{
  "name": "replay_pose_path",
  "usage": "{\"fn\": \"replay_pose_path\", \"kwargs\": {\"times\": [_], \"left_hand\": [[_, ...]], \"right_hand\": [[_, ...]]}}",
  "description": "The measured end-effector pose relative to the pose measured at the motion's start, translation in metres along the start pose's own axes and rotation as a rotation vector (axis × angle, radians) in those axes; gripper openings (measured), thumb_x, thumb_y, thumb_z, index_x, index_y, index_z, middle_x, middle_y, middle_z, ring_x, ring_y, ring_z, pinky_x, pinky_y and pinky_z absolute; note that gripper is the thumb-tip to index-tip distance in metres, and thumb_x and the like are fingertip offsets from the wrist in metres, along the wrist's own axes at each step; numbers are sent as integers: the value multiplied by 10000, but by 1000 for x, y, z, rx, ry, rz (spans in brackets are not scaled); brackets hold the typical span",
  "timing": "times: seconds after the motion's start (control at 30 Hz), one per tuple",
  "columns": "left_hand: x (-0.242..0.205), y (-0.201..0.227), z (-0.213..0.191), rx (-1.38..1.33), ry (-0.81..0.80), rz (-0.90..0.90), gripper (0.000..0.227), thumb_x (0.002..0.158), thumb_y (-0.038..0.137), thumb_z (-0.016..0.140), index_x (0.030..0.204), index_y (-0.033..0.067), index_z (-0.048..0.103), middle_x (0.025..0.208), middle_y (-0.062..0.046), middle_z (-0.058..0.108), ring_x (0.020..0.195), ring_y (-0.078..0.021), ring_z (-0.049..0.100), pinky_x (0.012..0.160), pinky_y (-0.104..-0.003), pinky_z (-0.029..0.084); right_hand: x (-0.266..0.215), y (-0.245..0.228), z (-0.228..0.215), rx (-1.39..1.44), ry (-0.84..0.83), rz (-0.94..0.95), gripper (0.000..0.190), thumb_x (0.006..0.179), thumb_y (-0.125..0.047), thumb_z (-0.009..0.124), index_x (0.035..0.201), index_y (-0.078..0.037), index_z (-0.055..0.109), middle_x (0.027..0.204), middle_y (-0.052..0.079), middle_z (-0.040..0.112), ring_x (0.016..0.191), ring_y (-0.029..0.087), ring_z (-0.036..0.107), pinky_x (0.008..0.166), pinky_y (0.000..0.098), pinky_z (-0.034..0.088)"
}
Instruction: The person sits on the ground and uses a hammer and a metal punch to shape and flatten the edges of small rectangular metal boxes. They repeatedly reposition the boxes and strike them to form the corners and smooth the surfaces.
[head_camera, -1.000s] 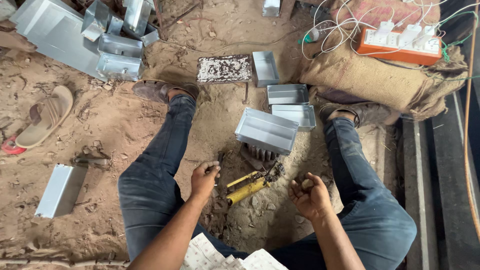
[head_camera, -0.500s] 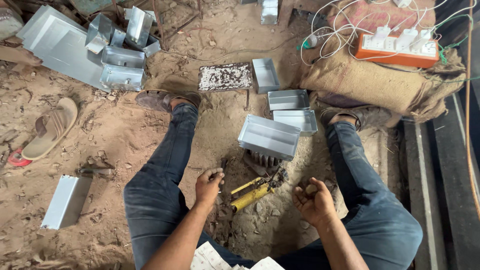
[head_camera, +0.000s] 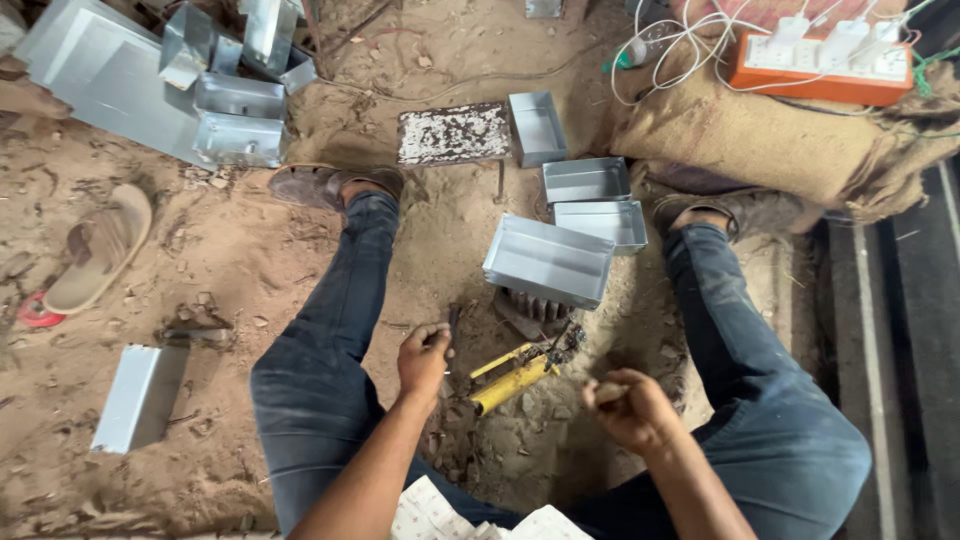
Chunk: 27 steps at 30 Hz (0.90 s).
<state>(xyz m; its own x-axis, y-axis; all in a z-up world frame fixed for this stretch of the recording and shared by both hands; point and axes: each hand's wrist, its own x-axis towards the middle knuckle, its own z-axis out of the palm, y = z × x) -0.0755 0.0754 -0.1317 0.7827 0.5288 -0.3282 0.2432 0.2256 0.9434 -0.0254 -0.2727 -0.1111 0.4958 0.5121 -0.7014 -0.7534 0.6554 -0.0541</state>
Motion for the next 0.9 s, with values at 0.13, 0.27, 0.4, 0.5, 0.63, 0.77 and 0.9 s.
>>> {"fn": "replay_pose_path", "kwargs": {"times": [0.13, 0.27, 0.4, 0.5, 0.63, 0.77, 0.9], "left_hand": [[3, 5, 9, 50, -6, -112, 157, 978, 163, 700, 997, 9, 727, 771, -15, 644, 635, -81, 601, 523, -260, 429], [-3, 4, -1, -17, -38, -14, 137, 962, 152, 708, 958, 17, 729, 748, -4, 633, 616, -83, 578, 523, -248, 420], [1, 7, 11, 17, -23, -51, 121, 947, 155, 695, 947, 40, 735, 754, 12, 652, 616, -74, 588, 521, -246, 429], [-3, 4, 4, 24, -22, -27, 178, 976, 166, 711, 925, -4, 704, 745, -10, 630, 619, -86, 589, 522, -255, 427], [4, 1, 2, -13, -3, -101, 127, 949, 153, 689, 966, 38, 741, 773, 15, 647, 627, -76, 585, 528, -255, 433], [2, -9, 3, -58, -26, -10, 130, 958, 133, 694, 959, 15, 748, 780, 2, 652, 633, -85, 588, 577, -241, 474], [1, -5, 0, 60, -2, -28, 129, 965, 126, 662, 1018, 52, 755, 793, -16, 665, 641, -92, 616, 588, -272, 492]], "right_hand": [[25, -13, -5, -109, 460, -115, 235, 976, -139, 485, 1140, 26, 453, 889, 177, 622, 763, 252, 651, 754, 370, 609], [52, -19, -31, -8, 398, -121, 200, 960, -94, 567, 1079, 28, 462, 855, 121, 591, 722, 217, 638, 640, 311, 603], [69, -36, -48, -179, 348, -200, 129, 935, -42, 577, 998, 6, 476, 806, 104, 573, 664, 218, 595, 574, 322, 571], [58, -31, -43, -76, 328, -188, 102, 943, -61, 580, 986, -26, 495, 796, 76, 565, 666, 190, 602, 581, 307, 582], [10, -25, -2, -300, 185, -388, 314, 934, -58, 597, 1222, -105, 483, 857, 74, 579, 672, 189, 596, 570, 336, 558], [-54, -8, 50, -1077, 75, -1056, 766, 927, 31, 624, 1573, -91, 231, 1274, 82, 480, 979, 176, 583, 714, 362, 551], [-101, 3, 97, -1507, 437, -1560, 972, 893, 38, 611, 1649, -55, 6, 1079, 142, 557, 760, 174, 599, 588, 361, 539]]}}
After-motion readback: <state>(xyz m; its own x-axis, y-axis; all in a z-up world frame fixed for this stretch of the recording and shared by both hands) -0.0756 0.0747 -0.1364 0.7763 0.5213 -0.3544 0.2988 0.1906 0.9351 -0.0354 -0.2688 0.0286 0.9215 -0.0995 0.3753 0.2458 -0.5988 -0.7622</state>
